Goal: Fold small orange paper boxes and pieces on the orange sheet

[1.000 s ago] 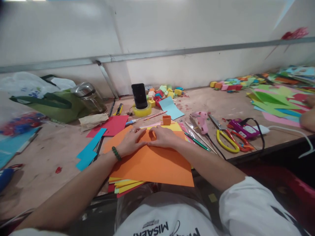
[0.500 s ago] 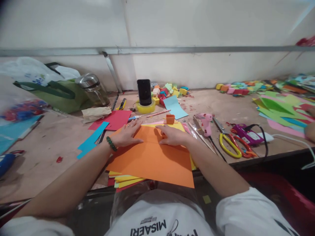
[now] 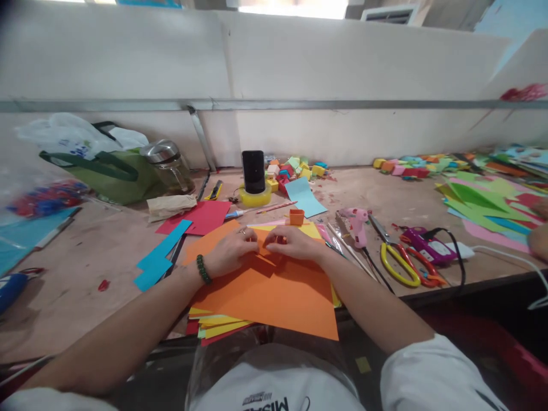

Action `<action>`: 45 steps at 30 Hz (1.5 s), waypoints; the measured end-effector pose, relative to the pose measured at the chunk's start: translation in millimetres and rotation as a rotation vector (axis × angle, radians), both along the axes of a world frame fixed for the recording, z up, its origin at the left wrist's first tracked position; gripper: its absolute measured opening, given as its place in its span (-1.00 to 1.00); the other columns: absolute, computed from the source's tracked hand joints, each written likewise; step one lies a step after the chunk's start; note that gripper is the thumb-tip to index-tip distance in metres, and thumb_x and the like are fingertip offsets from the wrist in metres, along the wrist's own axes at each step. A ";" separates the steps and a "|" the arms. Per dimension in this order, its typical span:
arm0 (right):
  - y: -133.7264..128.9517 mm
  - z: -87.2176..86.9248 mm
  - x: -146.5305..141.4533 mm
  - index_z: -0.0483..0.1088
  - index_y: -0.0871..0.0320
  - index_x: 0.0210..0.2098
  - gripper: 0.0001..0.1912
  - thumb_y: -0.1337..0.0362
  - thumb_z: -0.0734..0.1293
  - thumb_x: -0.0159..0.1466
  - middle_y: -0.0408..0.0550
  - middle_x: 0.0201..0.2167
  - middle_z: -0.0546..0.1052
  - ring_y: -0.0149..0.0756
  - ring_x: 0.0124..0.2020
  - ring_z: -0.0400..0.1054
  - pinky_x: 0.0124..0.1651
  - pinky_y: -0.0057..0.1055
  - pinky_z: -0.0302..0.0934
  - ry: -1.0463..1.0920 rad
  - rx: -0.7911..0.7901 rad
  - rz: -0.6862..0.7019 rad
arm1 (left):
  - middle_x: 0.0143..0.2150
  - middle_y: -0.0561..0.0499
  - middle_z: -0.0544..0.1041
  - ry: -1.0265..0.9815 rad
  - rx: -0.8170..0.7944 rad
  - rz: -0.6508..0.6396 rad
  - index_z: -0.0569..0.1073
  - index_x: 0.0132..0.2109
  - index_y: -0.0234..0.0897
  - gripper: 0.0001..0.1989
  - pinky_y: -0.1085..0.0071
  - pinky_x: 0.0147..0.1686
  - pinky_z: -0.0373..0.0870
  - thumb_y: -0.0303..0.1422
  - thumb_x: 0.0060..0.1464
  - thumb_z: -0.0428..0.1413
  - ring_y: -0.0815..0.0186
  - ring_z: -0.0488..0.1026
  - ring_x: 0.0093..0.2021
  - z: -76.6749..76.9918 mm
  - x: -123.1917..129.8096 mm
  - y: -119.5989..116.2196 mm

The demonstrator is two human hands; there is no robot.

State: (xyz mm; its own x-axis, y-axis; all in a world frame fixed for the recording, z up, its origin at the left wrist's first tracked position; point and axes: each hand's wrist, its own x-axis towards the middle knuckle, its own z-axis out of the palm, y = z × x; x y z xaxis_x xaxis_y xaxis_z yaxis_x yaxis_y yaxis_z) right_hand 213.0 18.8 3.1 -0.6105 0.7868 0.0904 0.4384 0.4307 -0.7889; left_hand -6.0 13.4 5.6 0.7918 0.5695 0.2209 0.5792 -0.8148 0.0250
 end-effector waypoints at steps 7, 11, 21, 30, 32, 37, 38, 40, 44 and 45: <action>2.5 -12.1 -0.2 0.31 0.18 -0.13 -0.71 0.32 0.31 0.14 -0.32 -0.62 0.26 -0.45 -0.57 0.13 -0.46 -0.51 0.02 -0.117 0.013 -0.049 | -0.23 -0.08 0.53 0.087 0.134 -0.105 0.50 -0.30 -0.28 -0.76 0.34 -0.24 0.28 -0.61 0.12 -0.03 0.25 0.38 -0.22 -6.2 -0.2 5.5; -5.6 1.4 -0.7 0.41 0.17 -0.25 -0.79 0.26 0.38 0.12 -0.18 -0.47 0.39 -0.39 -0.44 0.24 -0.38 -0.48 0.03 -0.349 0.190 -0.059 | -0.27 -0.10 0.54 0.155 0.108 -0.063 0.48 -0.30 -0.29 -0.82 0.27 -0.20 0.29 -0.55 0.13 -0.01 0.19 0.39 -0.20 -1.1 0.3 2.4; -16.8 12.0 -9.0 0.41 0.18 -0.12 -0.59 0.04 0.37 0.15 0.00 -0.28 0.53 -0.23 -0.32 0.36 -0.33 -0.42 0.11 -0.447 0.167 -0.057 | -0.26 -0.13 0.52 0.179 -0.080 0.027 0.43 -0.15 -0.29 -0.80 0.27 -0.31 0.33 -0.45 0.05 0.02 0.14 0.43 -0.25 10.2 5.1 -14.3; -4.1 2.4 3.4 0.57 0.16 -0.22 -0.77 0.28 0.29 0.23 -0.06 -0.36 0.59 -0.30 -0.38 0.39 -0.31 -0.45 0.15 -0.335 0.095 0.035 | -0.09 -0.17 0.45 0.183 -0.169 0.046 0.43 0.05 -0.24 -0.54 0.25 -0.24 0.35 -0.47 -0.05 0.02 0.08 0.35 -0.09 14.5 2.9 -17.5; -1.3 3.3 6.4 0.57 0.14 -0.19 -0.76 0.26 0.38 0.15 -0.09 -0.38 0.56 -0.32 -0.39 0.37 -0.34 -0.47 0.15 -0.308 0.058 0.043 | -0.06 -0.16 0.43 0.152 -0.209 0.036 0.45 0.05 -0.20 -0.51 0.23 -0.19 0.34 -0.45 -0.09 0.04 0.08 0.34 -0.07 15.7 1.2 -17.4; 6.7 7.2 10.7 0.53 0.15 -0.18 -0.64 0.22 0.48 0.00 -0.20 -0.51 0.42 -0.40 -0.47 0.27 -0.42 -0.51 0.10 -0.262 -0.070 0.080 | -0.04 -0.12 0.44 0.101 -0.207 -0.083 0.50 -0.01 -0.16 -0.60 0.16 -0.06 0.25 -0.32 -0.05 0.08 0.09 0.32 -0.08 14.8 5.7 -22.7; 8.2 7.5 11.0 0.53 0.16 -0.19 -0.64 0.23 0.48 0.00 -0.22 -0.53 0.39 -0.42 -0.48 0.25 -0.43 -0.52 0.09 -0.263 -0.084 0.077 | -0.05 -0.13 0.45 0.104 -0.200 -0.102 0.49 0.00 -0.17 -0.60 0.16 -0.07 0.24 -0.28 -0.03 0.08 0.08 0.32 -0.09 14.9 8.3 -25.5; 10.6 8.3 11.4 0.51 0.17 -0.18 -0.64 0.25 0.46 0.01 -0.26 -0.56 0.34 -0.44 -0.51 0.22 -0.45 -0.52 0.07 -0.270 -0.121 0.085 | -0.13 -0.14 0.45 0.139 -0.198 -0.107 0.44 0.06 -0.21 -0.54 0.16 -0.11 0.24 -0.22 -0.01 0.07 0.08 0.33 -0.14 16.1 13.4 -32.3; 13.4 15.1 9.3 0.48 0.17 -0.12 -0.59 0.27 0.45 0.02 -0.26 -0.57 0.34 -0.43 -0.51 0.25 -0.45 -0.52 0.07 -0.339 -0.156 0.128 | -0.17 -0.16 0.42 0.181 -0.203 -0.074 0.39 0.12 -0.21 -0.47 0.14 -0.16 0.26 -0.13 0.01 0.07 0.06 0.31 -0.18 20.0 17.4 -44.1; 14.1 18.1 7.8 0.48 0.15 -0.12 -0.60 0.28 0.45 0.01 -0.26 -0.56 0.36 -0.42 -0.50 0.26 -0.45 -0.52 0.07 -0.375 -0.130 0.135 | -0.15 -0.16 0.41 0.181 -0.210 -0.076 0.38 0.13 -0.19 -0.46 0.14 -0.17 0.27 -0.13 0.00 0.07 0.05 0.30 -0.18 20.3 17.1 -45.8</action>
State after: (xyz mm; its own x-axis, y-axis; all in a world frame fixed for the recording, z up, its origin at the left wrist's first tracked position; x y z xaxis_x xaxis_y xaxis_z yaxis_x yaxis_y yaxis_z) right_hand 220.7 32.9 21.2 -0.6803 0.6880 -0.2526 0.6522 0.4110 -0.6370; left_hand 11.1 -32.4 25.9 0.8496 0.5256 -0.0449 0.5273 -0.8438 0.0995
